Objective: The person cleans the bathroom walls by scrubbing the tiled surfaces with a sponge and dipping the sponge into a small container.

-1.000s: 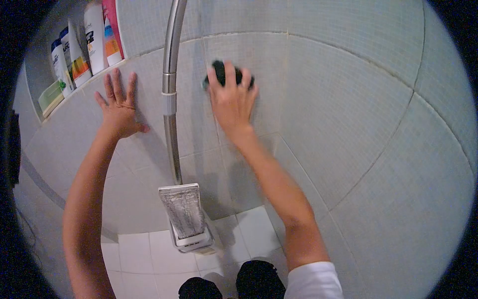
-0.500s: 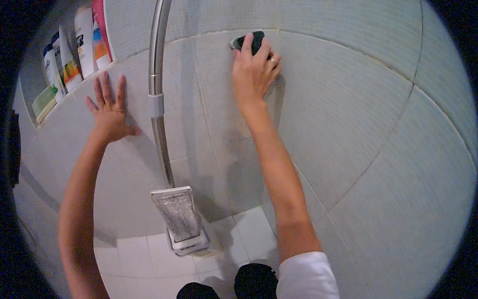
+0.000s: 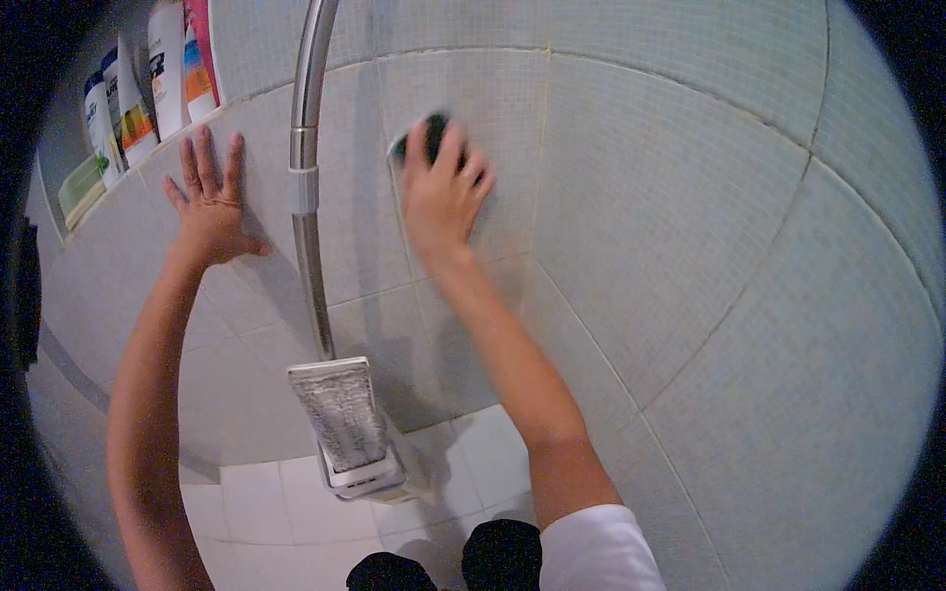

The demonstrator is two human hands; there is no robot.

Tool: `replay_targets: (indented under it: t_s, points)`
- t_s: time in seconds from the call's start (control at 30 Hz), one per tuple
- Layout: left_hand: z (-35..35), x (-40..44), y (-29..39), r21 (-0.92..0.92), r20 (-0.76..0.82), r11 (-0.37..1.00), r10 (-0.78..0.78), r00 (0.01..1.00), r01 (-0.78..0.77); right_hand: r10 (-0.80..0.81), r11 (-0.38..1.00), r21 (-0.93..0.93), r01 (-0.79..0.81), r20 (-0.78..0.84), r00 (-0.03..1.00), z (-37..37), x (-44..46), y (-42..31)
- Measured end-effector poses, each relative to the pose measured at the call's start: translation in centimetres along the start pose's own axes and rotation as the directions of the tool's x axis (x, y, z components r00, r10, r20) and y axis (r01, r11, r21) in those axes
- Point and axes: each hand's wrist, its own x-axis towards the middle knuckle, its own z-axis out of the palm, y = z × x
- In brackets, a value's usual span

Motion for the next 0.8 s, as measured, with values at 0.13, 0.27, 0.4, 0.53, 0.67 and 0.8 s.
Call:
replay_targets:
  t_s: [0.13,0.27,0.4,0.53,0.67,0.8]
  points:
    - [0.9,-0.3,-0.5,-0.019,-0.075,0.999,0.049,0.996,-0.05,-0.23,0.973,0.024,0.229,0.028,0.973,-0.6,0.3,1.2]
    - [-0.5,-0.4,0.2,0.031,0.065,0.999,-0.04,0.997,0.038,-0.088,0.996,-0.005,0.089,0.081,0.993,-0.4,9.4,1.4]
    - [-0.5,-0.4,0.6,0.041,0.055,0.998,-0.05,0.997,0.048,-0.015,1.0,-0.014,0.016,0.081,0.997,0.2,1.7,1.6]
    - [-0.4,-0.4,0.5,0.041,0.041,0.998,-0.048,0.998,0.046,0.068,0.998,-0.038,-0.058,0.399,0.915,-2.8,-19.5,4.5]
    - [0.2,-0.2,0.2,0.049,0.042,0.998,-0.042,0.998,0.04,-0.003,1.0,0.019,-0.005,0.394,0.919,-3.2,-16.1,4.9]
    - [3.4,0.0,-1.2,-0.032,-0.212,0.995,0.084,0.974,-0.093,-0.189,0.982,0.024,0.188,0.07,0.98,0.2,1.5,3.4]
